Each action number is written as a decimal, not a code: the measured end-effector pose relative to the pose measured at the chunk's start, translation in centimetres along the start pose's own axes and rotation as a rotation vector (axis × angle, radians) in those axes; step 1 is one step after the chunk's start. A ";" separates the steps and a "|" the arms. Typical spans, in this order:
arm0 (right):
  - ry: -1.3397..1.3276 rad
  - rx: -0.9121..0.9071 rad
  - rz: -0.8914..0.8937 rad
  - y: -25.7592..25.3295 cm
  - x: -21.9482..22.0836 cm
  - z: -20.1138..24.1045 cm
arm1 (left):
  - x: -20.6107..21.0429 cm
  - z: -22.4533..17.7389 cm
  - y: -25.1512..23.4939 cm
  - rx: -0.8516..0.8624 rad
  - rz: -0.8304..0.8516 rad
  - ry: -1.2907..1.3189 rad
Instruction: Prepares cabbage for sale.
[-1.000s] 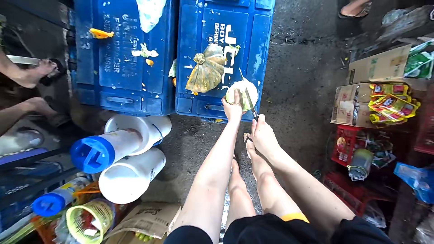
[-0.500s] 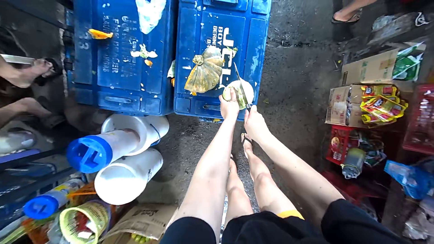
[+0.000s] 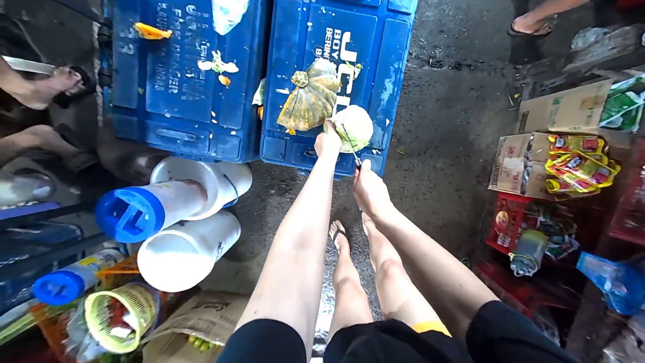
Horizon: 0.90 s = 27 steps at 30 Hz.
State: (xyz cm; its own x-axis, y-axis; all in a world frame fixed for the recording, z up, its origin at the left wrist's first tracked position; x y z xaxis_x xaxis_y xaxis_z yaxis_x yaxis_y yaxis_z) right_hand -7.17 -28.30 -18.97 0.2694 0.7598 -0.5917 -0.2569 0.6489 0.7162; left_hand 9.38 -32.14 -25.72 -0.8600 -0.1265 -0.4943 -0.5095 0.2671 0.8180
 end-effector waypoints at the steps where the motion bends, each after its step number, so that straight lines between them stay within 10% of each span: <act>1: 0.024 0.003 -0.008 0.1 -0.4 -0.5 | 0.2 -0.2 0.4 0.030 -0.005 0.100; 10: 0.057 0.000 0.092 2.4 -4.3 -2.2 | 3.5 -1.9 2.9 0.470 -0.249 0.213; 27: 0.137 0.136 0.125 -2.0 -2.9 -1.2 | 3.0 -2.4 2.4 0.433 -0.137 0.009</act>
State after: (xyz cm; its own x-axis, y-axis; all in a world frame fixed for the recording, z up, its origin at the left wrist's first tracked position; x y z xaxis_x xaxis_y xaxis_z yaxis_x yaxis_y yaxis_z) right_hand -8.50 -31.75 -19.16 0.1122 0.8385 -0.5332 -0.1502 0.5447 0.8251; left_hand 5.54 -34.20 -24.49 -0.7869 -0.1961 -0.5851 -0.5609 0.6225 0.5458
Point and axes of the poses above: each hand's wrist, its own y-axis away from the middle knuckle, its own x-axis out of the palm, z = x × y, the point moved 10 cm from there along -y, towards the middle knuckle, and after that the axes turned 6 degrees about -x, right-handed, at the moved point
